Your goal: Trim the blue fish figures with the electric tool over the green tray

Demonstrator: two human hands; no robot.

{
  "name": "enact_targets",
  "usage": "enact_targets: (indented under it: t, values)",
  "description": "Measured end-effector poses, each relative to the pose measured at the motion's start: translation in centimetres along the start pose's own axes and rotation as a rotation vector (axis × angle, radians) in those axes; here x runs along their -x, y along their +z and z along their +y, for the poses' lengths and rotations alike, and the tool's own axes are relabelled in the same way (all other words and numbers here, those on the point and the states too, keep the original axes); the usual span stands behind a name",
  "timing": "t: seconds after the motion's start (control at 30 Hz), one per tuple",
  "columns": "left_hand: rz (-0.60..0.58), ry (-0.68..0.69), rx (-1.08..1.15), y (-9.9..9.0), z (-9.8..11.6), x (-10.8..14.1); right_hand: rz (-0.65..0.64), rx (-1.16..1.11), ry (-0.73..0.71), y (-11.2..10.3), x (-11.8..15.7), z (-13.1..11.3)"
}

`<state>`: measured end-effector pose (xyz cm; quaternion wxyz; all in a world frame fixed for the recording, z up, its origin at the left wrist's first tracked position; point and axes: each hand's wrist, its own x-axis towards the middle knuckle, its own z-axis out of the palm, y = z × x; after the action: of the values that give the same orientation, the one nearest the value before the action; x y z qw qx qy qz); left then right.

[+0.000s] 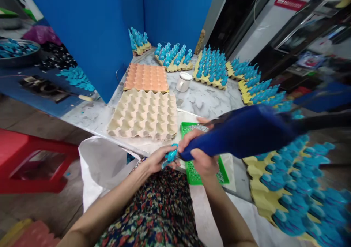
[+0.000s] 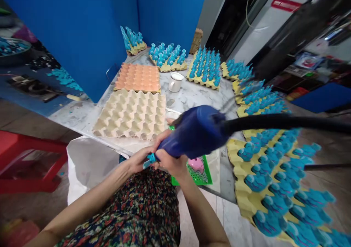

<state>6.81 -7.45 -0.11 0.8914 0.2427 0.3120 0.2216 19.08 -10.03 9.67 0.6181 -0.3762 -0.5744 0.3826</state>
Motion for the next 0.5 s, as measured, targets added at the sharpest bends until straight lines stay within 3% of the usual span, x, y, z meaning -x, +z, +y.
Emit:
enact_targets:
  t: [0.1, 0.2, 0.5]
  values:
    - [-0.115, -0.110, 0.215, -0.7, 0.4, 0.9, 0.212, -0.049, -0.104, -0.3, -1.0, -0.7]
    - [-0.154, -0.123, 0.353, -1.1, 0.5, 1.8, 0.337, -0.020, -0.083, -0.9, -1.4, -0.1]
    - [-0.229, -0.017, 0.351, -1.2, 0.7, 2.8, 0.357, 0.007, 0.028, -1.7, 0.3, 2.0]
